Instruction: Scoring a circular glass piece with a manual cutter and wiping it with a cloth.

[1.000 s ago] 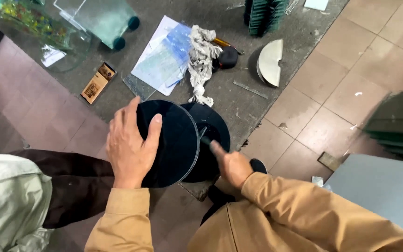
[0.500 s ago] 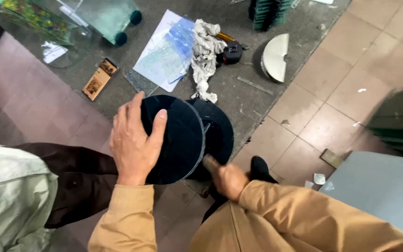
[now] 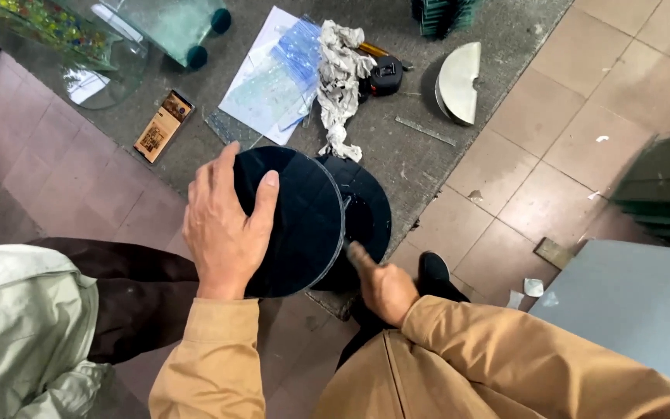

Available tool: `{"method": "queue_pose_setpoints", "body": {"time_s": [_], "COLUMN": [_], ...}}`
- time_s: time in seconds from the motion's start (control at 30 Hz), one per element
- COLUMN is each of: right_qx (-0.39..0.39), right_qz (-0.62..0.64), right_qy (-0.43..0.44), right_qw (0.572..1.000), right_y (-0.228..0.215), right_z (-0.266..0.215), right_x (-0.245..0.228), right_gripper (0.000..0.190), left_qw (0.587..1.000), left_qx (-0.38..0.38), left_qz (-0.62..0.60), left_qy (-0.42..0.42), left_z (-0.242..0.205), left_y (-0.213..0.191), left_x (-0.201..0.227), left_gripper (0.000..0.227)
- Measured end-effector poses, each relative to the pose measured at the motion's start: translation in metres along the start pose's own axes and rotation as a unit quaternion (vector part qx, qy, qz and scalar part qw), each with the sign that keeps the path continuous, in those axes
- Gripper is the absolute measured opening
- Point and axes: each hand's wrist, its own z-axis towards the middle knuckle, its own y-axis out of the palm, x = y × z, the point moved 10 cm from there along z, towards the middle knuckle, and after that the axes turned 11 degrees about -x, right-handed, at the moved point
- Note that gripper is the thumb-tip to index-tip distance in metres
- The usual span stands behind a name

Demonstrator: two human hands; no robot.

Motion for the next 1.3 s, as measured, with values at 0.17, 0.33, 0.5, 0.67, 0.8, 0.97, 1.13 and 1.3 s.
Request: {"method": "queue_pose_setpoints", "body": {"time_s": [0.17, 0.33, 0.5, 0.67, 0.8, 0.97, 1.13, 1.3], "right_qx": [-0.026, -0.079, -0.101, -0.056, -0.071, -0.082, -0.117, -0.039], "right_qz": [0.037, 0.058, 0.028, 0.027, 0.000, 0.057, 0.060, 0.040], "right_qy": [0.029, 0.031, 0.019, 0.071, 0.024, 0.056, 0.024, 0.008], "right_qw": [0.999, 0.995, 0.994, 0.996, 0.997, 0.993, 0.991, 0.998], "right_y": [-0.028, 0.044, 0.020, -0.035, 0.011, -0.025, -0.012, -0.035], "right_z": [0.002, 0.006, 0.019, 0.032, 0.032, 0.035, 0.048, 0.050], "right_x": [0.005, 0.000, 0.012, 0.045, 0.031, 0.048, 0.056, 0.056], "right_gripper": [0.070, 0.064, 0.064, 0.067, 0.063, 0.069, 0.070, 0.064], "left_qw": [1.000, 1.000, 1.000, 1.000, 1.000, 1.000, 0.999, 0.999], "left_qx": [0.008, 0.008, 0.014, 0.012, 0.013, 0.002, 0.002, 0.001], "left_qz": [0.001, 0.000, 0.007, 0.011, 0.012, 0.011, 0.023, 0.015], "left_qy": [0.005, 0.004, -0.007, -0.004, -0.001, -0.021, -0.041, -0.035], "left_z": [0.002, -0.001, 0.001, 0.004, 0.004, 0.010, 0.012, 0.008], "left_y": [-0.002, -0.003, -0.001, 0.000, 0.000, -0.003, 0.003, 0.006], "left_x": [0.002, 0.001, 0.000, 0.000, 0.004, 0.006, -0.005, -0.006], "left_gripper": [0.073, 0.073, 0.074, 0.073, 0.072, 0.074, 0.073, 0.073]}}
